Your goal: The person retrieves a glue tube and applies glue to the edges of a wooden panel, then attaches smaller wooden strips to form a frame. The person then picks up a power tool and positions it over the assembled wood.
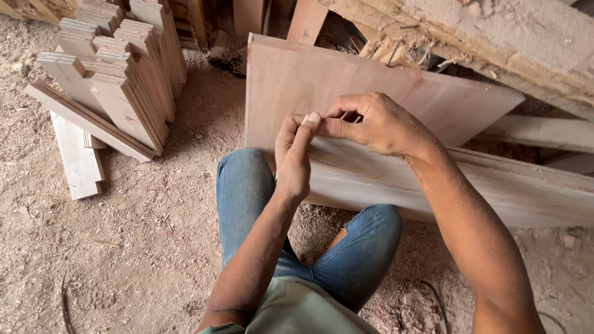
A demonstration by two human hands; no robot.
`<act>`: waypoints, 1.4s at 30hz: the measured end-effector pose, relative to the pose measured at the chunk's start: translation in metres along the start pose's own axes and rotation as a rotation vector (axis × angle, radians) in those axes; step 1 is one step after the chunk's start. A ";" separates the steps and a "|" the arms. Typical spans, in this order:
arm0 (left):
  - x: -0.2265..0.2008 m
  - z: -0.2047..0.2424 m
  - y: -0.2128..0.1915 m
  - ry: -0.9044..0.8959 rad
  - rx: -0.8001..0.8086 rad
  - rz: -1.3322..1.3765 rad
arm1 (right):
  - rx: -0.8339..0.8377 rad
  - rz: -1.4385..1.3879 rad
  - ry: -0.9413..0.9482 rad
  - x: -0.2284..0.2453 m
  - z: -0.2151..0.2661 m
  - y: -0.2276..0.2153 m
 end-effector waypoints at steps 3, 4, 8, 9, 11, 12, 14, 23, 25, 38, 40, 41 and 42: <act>0.001 -0.001 -0.003 0.001 -0.001 -0.016 | -0.026 0.049 -0.036 0.000 0.002 0.000; 0.001 -0.001 -0.004 0.023 -0.018 -0.006 | -0.034 0.050 -0.051 0.000 0.002 0.001; 0.003 0.002 -0.002 0.124 -0.102 0.031 | -0.086 0.110 -0.099 0.003 0.005 0.006; 0.003 0.003 -0.001 0.151 -0.126 0.038 | -0.104 0.140 -0.107 0.004 0.007 0.007; 0.002 0.002 0.000 0.144 -0.167 -0.005 | -0.131 0.186 -0.028 0.006 0.011 0.009; 0.002 0.002 0.001 0.140 -0.192 -0.023 | -0.140 0.210 0.011 0.006 0.012 0.008; 0.002 0.000 0.003 0.140 -0.205 -0.041 | -0.098 0.106 -0.114 0.010 0.012 0.002; 0.006 -0.001 0.011 0.225 -0.233 -0.082 | -0.082 0.191 0.025 -0.006 0.006 -0.004; 0.003 -0.003 0.013 0.267 -0.256 -0.201 | -0.119 0.179 -0.038 -0.005 0.004 -0.007; -0.008 0.004 0.016 0.143 -0.275 -0.453 | -0.137 0.174 -0.071 0.013 0.016 -0.008; -0.011 0.004 0.019 0.216 -0.333 -0.456 | -0.136 0.170 -0.025 0.015 0.016 -0.007; -0.012 0.005 0.021 0.265 -0.371 -0.456 | -0.141 0.165 0.023 0.013 0.017 -0.008; -0.011 0.006 0.023 0.311 -0.405 -0.460 | -0.148 0.156 0.075 0.010 0.019 -0.008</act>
Point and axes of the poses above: each hand's wrist, its own z-axis away from the middle knuckle, its own y-axis out of the palm, x = y × z, the point moved 3 cm from there along -z, towards the middle knuckle, and after that the axes turned 9 degrees about -x, right-handed, at the moved point
